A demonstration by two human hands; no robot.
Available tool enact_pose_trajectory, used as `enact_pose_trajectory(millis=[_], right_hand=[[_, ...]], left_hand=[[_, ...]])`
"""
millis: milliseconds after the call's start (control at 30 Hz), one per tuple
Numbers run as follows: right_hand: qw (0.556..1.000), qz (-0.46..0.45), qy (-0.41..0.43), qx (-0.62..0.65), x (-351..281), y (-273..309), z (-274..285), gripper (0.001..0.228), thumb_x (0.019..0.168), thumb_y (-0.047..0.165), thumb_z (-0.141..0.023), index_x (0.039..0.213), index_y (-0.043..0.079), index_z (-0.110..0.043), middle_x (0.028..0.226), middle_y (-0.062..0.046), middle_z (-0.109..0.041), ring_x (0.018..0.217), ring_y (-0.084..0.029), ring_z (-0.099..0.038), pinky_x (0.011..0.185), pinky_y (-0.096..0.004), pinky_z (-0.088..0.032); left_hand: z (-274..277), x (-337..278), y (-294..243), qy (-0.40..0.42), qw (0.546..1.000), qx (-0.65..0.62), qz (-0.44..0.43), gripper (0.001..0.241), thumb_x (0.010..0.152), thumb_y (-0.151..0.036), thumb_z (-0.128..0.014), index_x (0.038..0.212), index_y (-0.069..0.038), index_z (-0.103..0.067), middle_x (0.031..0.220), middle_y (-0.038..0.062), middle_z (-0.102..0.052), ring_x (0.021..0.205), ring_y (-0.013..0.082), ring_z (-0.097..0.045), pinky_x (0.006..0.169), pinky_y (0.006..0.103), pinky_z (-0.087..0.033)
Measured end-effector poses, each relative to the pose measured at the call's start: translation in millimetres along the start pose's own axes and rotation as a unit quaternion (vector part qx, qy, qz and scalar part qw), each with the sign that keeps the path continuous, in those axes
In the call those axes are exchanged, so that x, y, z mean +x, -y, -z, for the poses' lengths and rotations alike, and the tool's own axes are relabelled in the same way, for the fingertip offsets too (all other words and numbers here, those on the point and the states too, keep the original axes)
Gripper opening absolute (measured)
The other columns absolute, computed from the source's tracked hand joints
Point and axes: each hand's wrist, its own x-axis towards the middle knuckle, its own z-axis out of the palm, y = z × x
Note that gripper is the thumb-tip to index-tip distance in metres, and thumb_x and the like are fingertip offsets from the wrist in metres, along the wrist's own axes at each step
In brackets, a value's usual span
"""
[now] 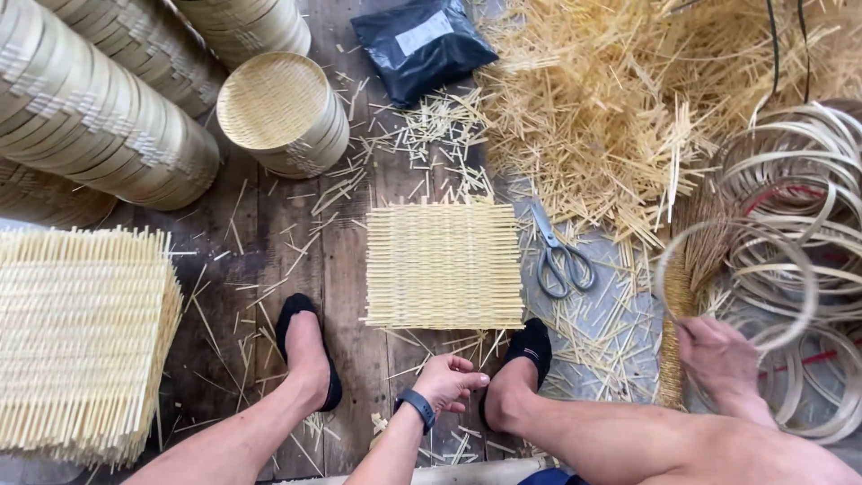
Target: The person sits on the floor of a bamboo craft workshop and assembles woven bamboo mats. They place a woven mat over a round wooden mold, press it down, trim the overhanging bamboo strips with scissors, fit a thin bamboo rim ring around the edge, and set finished round bamboo trays aside with a stack of completed ones.
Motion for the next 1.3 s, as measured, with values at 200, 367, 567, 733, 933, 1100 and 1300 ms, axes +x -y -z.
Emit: enact_pose_trajectory(millis=[200, 367, 567, 733, 933, 1100, 1300], right_hand=[[0.937, -0.284, 0.196, -0.060, 2.9, -72.6, 25.1, 0.034, 0.110, 0.044, -0.047, 0.126, 0.025, -0.070, 0.088, -0.010, -0.076, 0.074, -0.032, -0.072, 0.062, -0.049, -0.065], [0.997, -0.024, -0.068, 0.009, 34.5, -60.4, 94.3, 0.019, 0.109, 0.026, -0.065, 0.111, 0.012, -0.077, 0.096, -0.008, -0.076, 0.077, -0.020, -0.072, 0.069, -0.032, -0.058], [0.959, 0.234, 0.002, 0.159, 77.0, 161.9, 257.8, 0.012, 0.084, 0.015, -0.076, 0.095, 0.010, -0.079, 0.079, -0.004, -0.075, 0.067, -0.014, -0.071, 0.061, -0.029, -0.058], [0.913, 0.389, 0.089, 0.081, 94.7, 263.7, 292.3, 0.021, 0.083, 0.036, -0.080, 0.092, 0.017, -0.079, 0.075, 0.000, -0.073, 0.069, -0.020, -0.071, 0.060, -0.037, -0.058], [0.849, 0.463, -0.222, 0.124, 110.6, 292.1, 269.2, 0.032, 0.082, 0.029, -0.074, 0.104, 0.006, -0.071, 0.098, -0.011, -0.066, 0.090, -0.031, -0.066, 0.079, -0.051, -0.056], [0.853, 0.473, -0.128, 0.179, 102.5, 298.2, 246.8, 0.023, 0.081, 0.020, -0.078, 0.100, 0.010, -0.075, 0.084, -0.001, -0.065, 0.075, -0.017, -0.063, 0.058, -0.032, -0.054], [0.856, 0.472, -0.110, 0.181, 90.3, 309.4, 219.1, 0.009, 0.080, 0.006, -0.074, 0.090, 0.006, -0.072, 0.077, -0.002, -0.061, 0.068, -0.017, -0.058, 0.050, -0.030, -0.050]], left_hand=[[4.1, -25.3, -40.4, 0.035, 0.981, 0.177, -0.068, 0.044, 0.076, -0.036, -0.088, 0.104, -0.006, -0.073, 0.091, 0.003, -0.072, 0.071, 0.0136, -0.066, 0.061, 0.0339, -0.059], [-7.9, -48.6, -84.8, 0.008, 0.949, 0.171, -0.263, 0.049, 0.084, -0.040, -0.080, 0.114, -0.002, -0.075, 0.103, 0.011, -0.079, 0.086, 0.0155, -0.073, 0.079, 0.0300, -0.059], [-44.4, -129.3, -188.1, 0.077, 0.880, -0.142, -0.447, 0.046, 0.103, -0.036, -0.055, 0.141, -0.010, -0.054, 0.117, 0.009, -0.071, 0.103, 0.0178, -0.070, 0.090, 0.0333, -0.059], [-21.3, -162.3, -200.0, 0.145, 0.796, -0.421, -0.409, 0.032, 0.102, -0.030, -0.060, 0.124, -0.008, -0.070, 0.078, 0.004, -0.069, 0.062, 0.0120, -0.062, 0.057, 0.0269, -0.052], [4.7, -183.5, -174.9, 0.160, 0.877, -0.301, -0.340, 0.020, 0.101, -0.023, -0.069, 0.101, -0.003, -0.072, 0.068, -0.001, -0.060, 0.050, 0.0044, -0.045, 0.042, 0.0196, -0.035], [7.6, -187.8, -182.7, 0.160, 0.919, -0.276, -0.232, 0.025, 0.101, -0.034, -0.060, 0.095, -0.009, -0.065, 0.071, -0.002, -0.062, 0.053, 0.0046, -0.050, 0.044, 0.0207, -0.036], [1.6, -162.7, -192.9, 0.165, 0.960, -0.124, -0.188, 0.068, 0.100, -0.073, -0.030, 0.069, -0.016, -0.048, 0.055, -0.009, -0.043, 0.039, 0.0027, -0.033, 0.033, 0.0212, -0.025]])
